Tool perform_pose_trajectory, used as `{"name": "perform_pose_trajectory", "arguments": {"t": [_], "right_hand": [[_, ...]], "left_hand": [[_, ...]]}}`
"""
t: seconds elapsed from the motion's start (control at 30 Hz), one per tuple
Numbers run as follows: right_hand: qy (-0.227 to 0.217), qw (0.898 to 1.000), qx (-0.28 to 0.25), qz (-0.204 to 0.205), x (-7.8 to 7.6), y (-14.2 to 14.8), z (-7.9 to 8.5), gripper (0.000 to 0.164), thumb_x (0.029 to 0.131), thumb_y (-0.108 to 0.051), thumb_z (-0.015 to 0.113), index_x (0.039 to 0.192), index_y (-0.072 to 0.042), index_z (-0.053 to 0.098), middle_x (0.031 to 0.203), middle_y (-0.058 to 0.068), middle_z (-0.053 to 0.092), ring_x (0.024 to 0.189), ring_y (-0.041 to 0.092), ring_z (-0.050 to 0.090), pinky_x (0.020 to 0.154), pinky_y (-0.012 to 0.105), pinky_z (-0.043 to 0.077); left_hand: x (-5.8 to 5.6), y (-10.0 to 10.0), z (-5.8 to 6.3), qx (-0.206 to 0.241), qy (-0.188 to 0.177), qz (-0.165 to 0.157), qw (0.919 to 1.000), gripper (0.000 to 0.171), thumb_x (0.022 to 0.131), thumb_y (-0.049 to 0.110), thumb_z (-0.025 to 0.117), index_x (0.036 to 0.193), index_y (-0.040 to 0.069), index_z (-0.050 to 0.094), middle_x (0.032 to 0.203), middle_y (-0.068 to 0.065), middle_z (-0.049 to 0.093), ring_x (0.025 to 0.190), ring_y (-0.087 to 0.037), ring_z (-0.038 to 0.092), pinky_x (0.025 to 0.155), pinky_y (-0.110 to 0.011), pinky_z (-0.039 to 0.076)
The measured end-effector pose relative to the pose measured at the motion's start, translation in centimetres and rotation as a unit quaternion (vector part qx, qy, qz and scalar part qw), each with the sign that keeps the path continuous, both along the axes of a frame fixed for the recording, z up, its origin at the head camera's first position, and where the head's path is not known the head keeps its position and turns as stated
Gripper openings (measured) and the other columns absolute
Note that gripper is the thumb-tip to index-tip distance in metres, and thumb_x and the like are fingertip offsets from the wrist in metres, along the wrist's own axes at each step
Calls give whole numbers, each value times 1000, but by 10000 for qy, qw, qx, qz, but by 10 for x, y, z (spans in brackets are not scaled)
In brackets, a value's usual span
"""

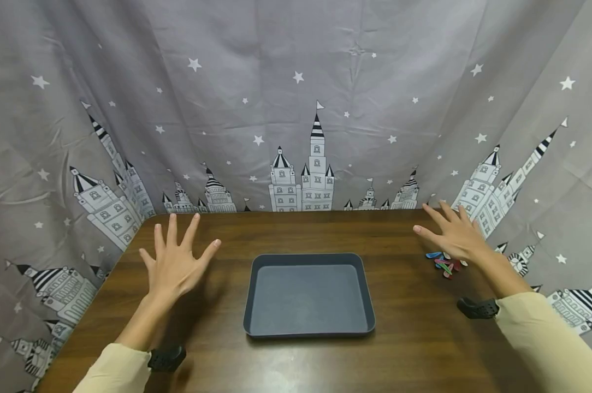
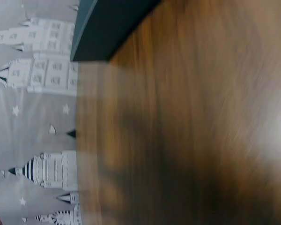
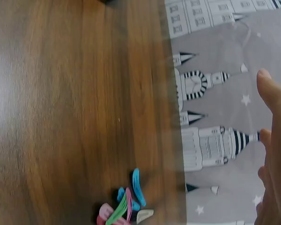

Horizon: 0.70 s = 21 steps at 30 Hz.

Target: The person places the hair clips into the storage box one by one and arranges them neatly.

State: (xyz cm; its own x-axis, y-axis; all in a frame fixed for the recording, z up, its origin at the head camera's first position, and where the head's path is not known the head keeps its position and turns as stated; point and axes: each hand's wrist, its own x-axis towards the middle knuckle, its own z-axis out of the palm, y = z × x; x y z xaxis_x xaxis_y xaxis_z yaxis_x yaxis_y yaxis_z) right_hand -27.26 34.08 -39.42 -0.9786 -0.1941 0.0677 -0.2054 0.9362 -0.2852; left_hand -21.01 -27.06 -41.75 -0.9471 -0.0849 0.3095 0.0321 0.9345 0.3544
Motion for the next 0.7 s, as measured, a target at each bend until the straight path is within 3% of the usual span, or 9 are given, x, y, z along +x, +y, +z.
{"name": "perform_pose_trajectory", "arguments": {"t": [0.17, 0.3, 0.5, 0.7], "right_hand": [[42, 9992, -348, 178, 3, 14, 2, 79, 105, -56, 46, 162, -5, 29, 163, 36, 17, 142, 68, 9, 107, 84, 11], [-10, 9965, -772, 308, 4, 28, 1, 74, 107, -47, 47, 159, 4, 30, 158, 39, 23, 143, 63, 18, 110, 78, 17], [-628, 9913, -1138, 231, 4, 53, -5, 74, 110, -47, 38, 158, 8, 26, 157, 41, 25, 142, 62, 22, 108, 78, 22], [-1098, 9840, -1403, 66, 10, 72, -8, 76, 109, -47, 38, 157, 10, 24, 155, 43, 25, 137, 65, 28, 102, 78, 29]], "left_hand": [[16, 13, 2, 665, -192, -211, 9974, 82, 101, 68, 43, 168, 28, 15, 171, -22, 1, 152, -52, -5, 99, -92, 4], [32, 26, 3, 1645, -636, -433, 9834, 83, 103, 64, 46, 168, 25, 13, 170, -22, 1, 152, -52, 0, 107, -85, 9], [57, 41, -6, 3272, -1383, -474, 9336, 86, 101, 60, 56, 167, 33, 8, 173, -10, 1, 155, -43, 4, 114, -77, 9], [78, 55, -20, 4223, -1890, -529, 8850, 93, 99, 55, 64, 167, 33, 5, 172, -13, 3, 154, -45, 8, 114, -78, 12]]}}
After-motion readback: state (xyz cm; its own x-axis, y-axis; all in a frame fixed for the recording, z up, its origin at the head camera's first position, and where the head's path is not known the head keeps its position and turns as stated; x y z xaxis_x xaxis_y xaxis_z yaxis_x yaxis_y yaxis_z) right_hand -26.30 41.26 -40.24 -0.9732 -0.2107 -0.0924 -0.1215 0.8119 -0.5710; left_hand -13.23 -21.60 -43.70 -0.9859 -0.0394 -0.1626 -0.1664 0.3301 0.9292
